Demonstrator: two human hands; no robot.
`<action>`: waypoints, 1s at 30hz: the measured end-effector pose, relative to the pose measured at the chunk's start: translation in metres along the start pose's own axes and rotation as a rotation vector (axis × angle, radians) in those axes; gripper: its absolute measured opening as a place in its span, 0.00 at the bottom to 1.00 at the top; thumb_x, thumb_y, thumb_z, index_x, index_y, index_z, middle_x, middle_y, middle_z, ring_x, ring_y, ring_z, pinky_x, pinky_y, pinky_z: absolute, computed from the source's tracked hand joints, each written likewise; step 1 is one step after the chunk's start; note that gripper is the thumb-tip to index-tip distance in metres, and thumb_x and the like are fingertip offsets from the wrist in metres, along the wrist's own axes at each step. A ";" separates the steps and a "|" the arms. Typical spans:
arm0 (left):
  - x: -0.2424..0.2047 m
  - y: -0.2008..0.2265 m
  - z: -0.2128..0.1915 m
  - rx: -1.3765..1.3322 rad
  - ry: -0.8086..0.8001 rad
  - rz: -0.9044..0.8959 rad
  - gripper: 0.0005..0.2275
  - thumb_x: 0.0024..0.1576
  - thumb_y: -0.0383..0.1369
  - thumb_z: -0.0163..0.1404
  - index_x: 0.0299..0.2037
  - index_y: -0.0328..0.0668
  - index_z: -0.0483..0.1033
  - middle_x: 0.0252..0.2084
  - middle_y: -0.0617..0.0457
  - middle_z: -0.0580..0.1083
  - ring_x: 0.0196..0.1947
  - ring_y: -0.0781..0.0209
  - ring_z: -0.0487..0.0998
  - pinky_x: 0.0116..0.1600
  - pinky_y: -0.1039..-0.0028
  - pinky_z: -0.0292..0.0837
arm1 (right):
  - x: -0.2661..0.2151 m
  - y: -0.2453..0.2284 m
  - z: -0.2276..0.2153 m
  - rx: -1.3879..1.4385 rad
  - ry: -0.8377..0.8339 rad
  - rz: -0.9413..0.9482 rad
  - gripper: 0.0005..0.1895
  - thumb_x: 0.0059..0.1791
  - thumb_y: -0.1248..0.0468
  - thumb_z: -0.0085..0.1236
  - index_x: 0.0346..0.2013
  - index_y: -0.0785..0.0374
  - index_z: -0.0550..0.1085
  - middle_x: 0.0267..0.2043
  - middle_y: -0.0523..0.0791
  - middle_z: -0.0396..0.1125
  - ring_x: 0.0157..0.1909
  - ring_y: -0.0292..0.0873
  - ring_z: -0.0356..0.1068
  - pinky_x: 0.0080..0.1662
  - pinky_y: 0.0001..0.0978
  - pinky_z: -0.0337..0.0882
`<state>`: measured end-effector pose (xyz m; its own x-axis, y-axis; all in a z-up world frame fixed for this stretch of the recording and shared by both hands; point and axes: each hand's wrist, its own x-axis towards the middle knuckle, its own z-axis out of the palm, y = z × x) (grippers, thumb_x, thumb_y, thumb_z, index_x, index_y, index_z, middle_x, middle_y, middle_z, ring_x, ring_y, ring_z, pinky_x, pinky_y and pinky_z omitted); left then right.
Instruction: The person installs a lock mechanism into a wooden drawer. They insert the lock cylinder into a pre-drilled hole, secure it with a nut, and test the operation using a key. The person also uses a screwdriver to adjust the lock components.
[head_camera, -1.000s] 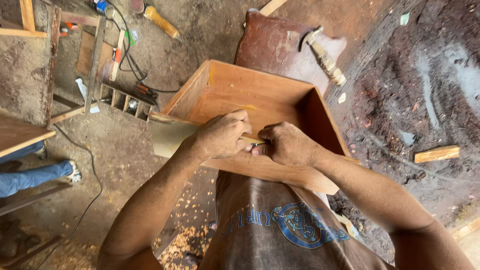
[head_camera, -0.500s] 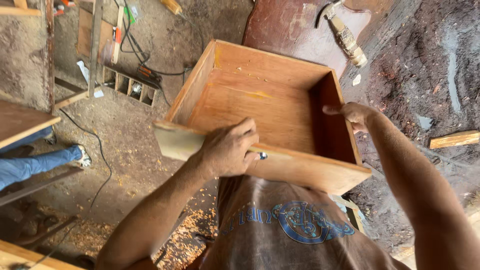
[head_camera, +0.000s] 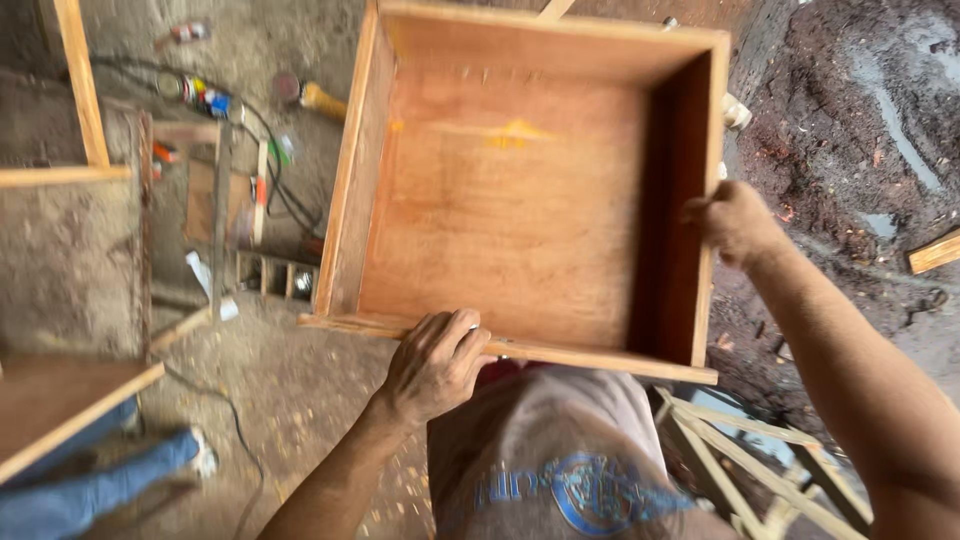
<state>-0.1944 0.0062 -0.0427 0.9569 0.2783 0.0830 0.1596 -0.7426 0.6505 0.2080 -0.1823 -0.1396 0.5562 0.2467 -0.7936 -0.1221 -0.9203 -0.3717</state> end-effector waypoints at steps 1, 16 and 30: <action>0.003 -0.022 0.003 0.023 0.042 0.042 0.10 0.48 0.29 0.62 0.37 0.34 0.77 0.40 0.47 0.72 0.38 0.48 0.76 0.42 0.59 0.74 | -0.007 -0.014 0.002 0.032 0.085 -0.076 0.13 0.53 0.69 0.59 0.48 0.77 0.75 0.40 0.56 0.74 0.38 0.47 0.73 0.41 0.38 0.74; 0.074 -0.251 0.220 0.307 0.416 0.498 0.04 0.61 0.25 0.55 0.42 0.31 0.78 0.47 0.49 0.71 0.40 0.57 0.72 0.46 0.67 0.71 | 0.063 0.042 0.075 0.682 0.432 -0.907 0.18 0.47 0.81 0.48 0.51 0.72 0.73 0.44 0.50 0.72 0.40 0.43 0.73 0.42 0.33 0.76; 0.068 -0.320 0.297 0.439 0.564 0.822 0.08 0.55 0.26 0.62 0.42 0.30 0.80 0.49 0.48 0.71 0.38 0.57 0.72 0.43 0.65 0.75 | 0.104 0.139 0.150 0.717 0.658 -1.037 0.18 0.47 0.78 0.47 0.50 0.73 0.74 0.44 0.52 0.73 0.36 0.42 0.72 0.36 0.31 0.71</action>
<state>-0.1084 0.0816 -0.4692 0.5795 -0.2468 0.7767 -0.2984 -0.9511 -0.0796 0.1254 -0.2388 -0.3461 0.9001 0.3366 0.2765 0.2982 -0.0134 -0.9544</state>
